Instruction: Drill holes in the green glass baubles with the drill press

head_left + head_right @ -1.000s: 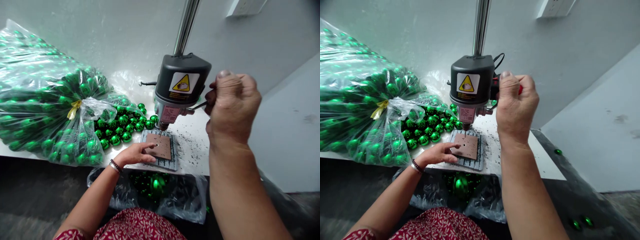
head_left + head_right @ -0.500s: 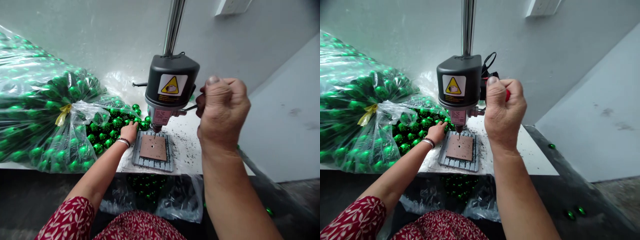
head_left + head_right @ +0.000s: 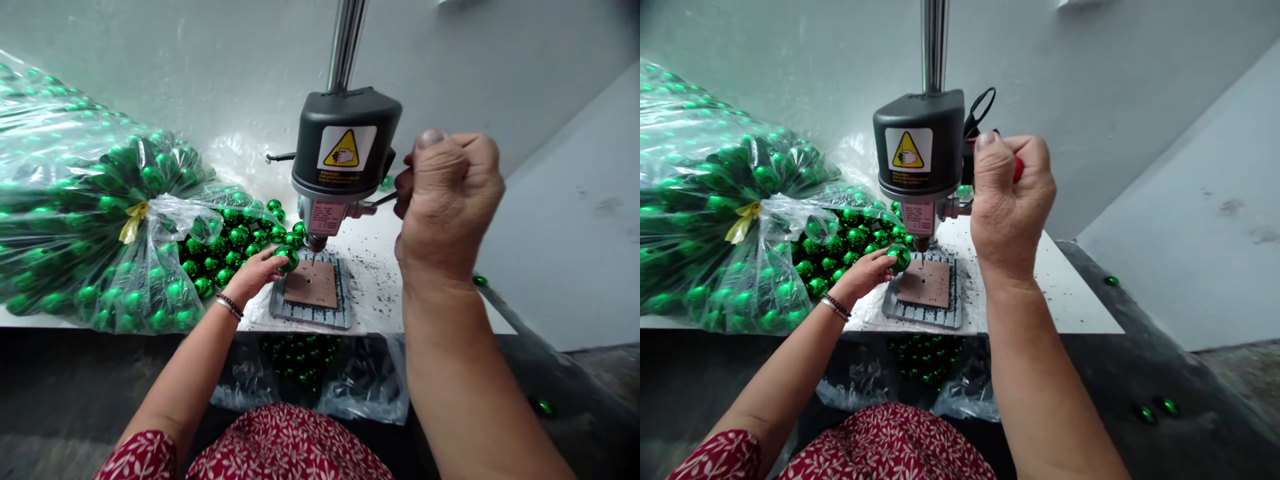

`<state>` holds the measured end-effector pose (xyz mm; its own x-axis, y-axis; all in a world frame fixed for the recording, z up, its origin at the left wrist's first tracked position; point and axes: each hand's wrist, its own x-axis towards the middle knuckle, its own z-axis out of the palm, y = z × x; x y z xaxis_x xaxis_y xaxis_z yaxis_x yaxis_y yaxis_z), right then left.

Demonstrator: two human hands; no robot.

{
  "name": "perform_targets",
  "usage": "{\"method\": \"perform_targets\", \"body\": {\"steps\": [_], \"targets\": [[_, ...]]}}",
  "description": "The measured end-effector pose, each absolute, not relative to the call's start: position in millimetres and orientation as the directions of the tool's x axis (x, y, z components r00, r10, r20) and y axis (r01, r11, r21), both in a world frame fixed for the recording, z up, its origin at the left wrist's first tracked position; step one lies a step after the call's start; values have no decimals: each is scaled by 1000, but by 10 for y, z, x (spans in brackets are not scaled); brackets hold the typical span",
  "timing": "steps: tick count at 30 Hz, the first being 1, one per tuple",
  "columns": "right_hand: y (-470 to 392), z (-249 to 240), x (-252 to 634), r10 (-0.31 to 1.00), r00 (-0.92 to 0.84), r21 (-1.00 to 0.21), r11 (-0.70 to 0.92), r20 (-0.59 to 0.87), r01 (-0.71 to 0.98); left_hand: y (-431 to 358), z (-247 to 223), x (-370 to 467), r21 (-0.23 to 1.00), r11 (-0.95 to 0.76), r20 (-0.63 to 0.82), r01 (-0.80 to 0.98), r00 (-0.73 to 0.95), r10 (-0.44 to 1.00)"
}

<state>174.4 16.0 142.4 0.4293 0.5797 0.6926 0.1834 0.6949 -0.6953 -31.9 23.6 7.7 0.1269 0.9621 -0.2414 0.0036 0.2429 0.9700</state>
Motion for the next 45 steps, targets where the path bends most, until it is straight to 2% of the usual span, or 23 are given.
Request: {"method": "perform_targets", "body": {"steps": [2, 8, 12, 17, 23, 25, 30, 36, 41, 45], "targets": [[156, 1420, 1744, 580, 423, -693, 696, 696, 188, 209, 27, -264, 947, 306, -288, -99, 168, 943], [127, 1404, 1753, 587, 390, -687, 699, 710, 199, 206, 64, -124, 910, 397, -375, -117, 175, 910], [112, 1395, 1759, 586, 391, -687, 698, 710, 202, 187, 134, -133, 822, 516, -469, -239, 230, 853], [92, 1397, 1752, 587, 394, -687, 701, 708, 191, 120, 75, -221, 779, 539, -401, -319, 407, 821], [83, 1387, 1735, 589, 396, -691, 696, 705, 194, 85, -11, -228, 782, 532, -410, -325, 374, 832], [84, 1385, 1735, 586, 395, -686, 703, 707, 186, 102, 11, -203, 803, 520, -429, -290, 323, 843], [74, 1390, 1739, 589, 389, -681, 715, 709, 158, 167, 104, -137, 888, 459, -442, -39, 210, 872], [48, 1391, 1740, 598, 368, -682, 714, 712, 159, 166, 205, -62, 901, 400, -430, 166, 229, 873], [16, 1402, 1740, 602, 360, -686, 706, 712, 176, 162, 209, 4, 898, 261, -350, 353, 215, 912], [-7, 1426, 1740, 612, 358, -696, 695, 705, 184, 149, 163, -16, 900, 168, -289, 403, 262, 921]]}}
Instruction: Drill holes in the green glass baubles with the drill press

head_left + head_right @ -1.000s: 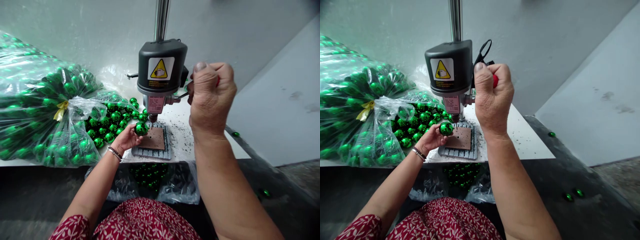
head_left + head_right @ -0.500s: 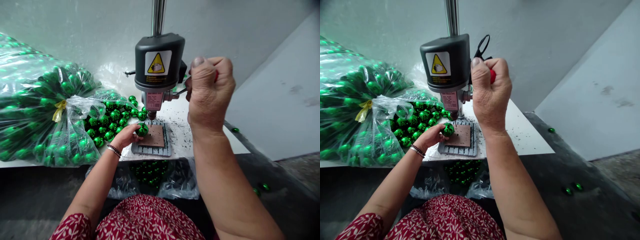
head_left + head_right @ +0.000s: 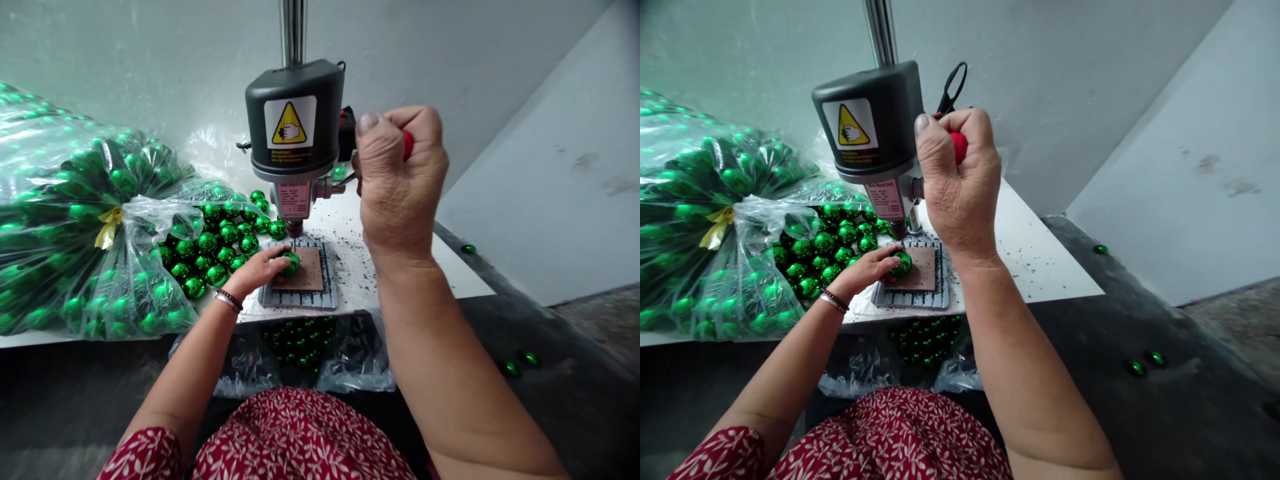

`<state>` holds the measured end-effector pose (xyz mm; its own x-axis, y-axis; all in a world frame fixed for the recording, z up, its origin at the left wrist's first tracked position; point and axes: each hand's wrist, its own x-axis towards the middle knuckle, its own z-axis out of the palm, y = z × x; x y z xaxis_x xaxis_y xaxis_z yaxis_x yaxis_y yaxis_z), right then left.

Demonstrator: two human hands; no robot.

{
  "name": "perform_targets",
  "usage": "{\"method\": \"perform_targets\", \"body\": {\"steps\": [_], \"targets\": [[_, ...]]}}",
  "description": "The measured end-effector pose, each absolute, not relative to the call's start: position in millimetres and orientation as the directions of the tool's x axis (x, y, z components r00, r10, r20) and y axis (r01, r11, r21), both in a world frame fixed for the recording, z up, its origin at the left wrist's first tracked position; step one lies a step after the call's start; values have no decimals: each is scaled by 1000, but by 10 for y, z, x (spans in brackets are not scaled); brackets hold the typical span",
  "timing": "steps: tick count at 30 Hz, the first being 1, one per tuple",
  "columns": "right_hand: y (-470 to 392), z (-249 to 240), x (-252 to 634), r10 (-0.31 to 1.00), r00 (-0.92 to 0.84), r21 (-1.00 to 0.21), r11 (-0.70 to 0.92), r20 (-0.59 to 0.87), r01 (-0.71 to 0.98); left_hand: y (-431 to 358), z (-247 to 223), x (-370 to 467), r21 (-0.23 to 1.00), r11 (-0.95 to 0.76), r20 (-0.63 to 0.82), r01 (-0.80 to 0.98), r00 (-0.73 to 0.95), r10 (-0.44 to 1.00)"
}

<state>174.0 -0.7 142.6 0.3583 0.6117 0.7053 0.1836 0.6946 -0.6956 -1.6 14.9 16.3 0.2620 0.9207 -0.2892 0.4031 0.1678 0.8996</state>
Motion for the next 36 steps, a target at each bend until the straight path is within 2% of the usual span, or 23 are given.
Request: {"method": "perform_targets", "body": {"steps": [3, 10, 18, 25, 36], "targets": [[-16, 1437, 1740, 614, 360, -701, 686, 702, 195, 125, 136, -48, 916, 123, -251, 381, 307, 918], [-24, 1426, 1740, 611, 354, -696, 687, 708, 208, 168, 92, -56, 928, 160, -256, 335, 266, 929], [-2, 1418, 1749, 603, 342, -680, 710, 721, 181, 262, 76, -80, 901, 104, -238, 420, 280, 930], [-2, 1415, 1746, 602, 354, -682, 712, 716, 169, 236, 141, 89, 823, -35, -132, 567, 252, 959], [-38, 1356, 1752, 628, 343, -700, 699, 699, 147, 232, 34, 158, 864, -13, -139, 504, 262, 955]]}}
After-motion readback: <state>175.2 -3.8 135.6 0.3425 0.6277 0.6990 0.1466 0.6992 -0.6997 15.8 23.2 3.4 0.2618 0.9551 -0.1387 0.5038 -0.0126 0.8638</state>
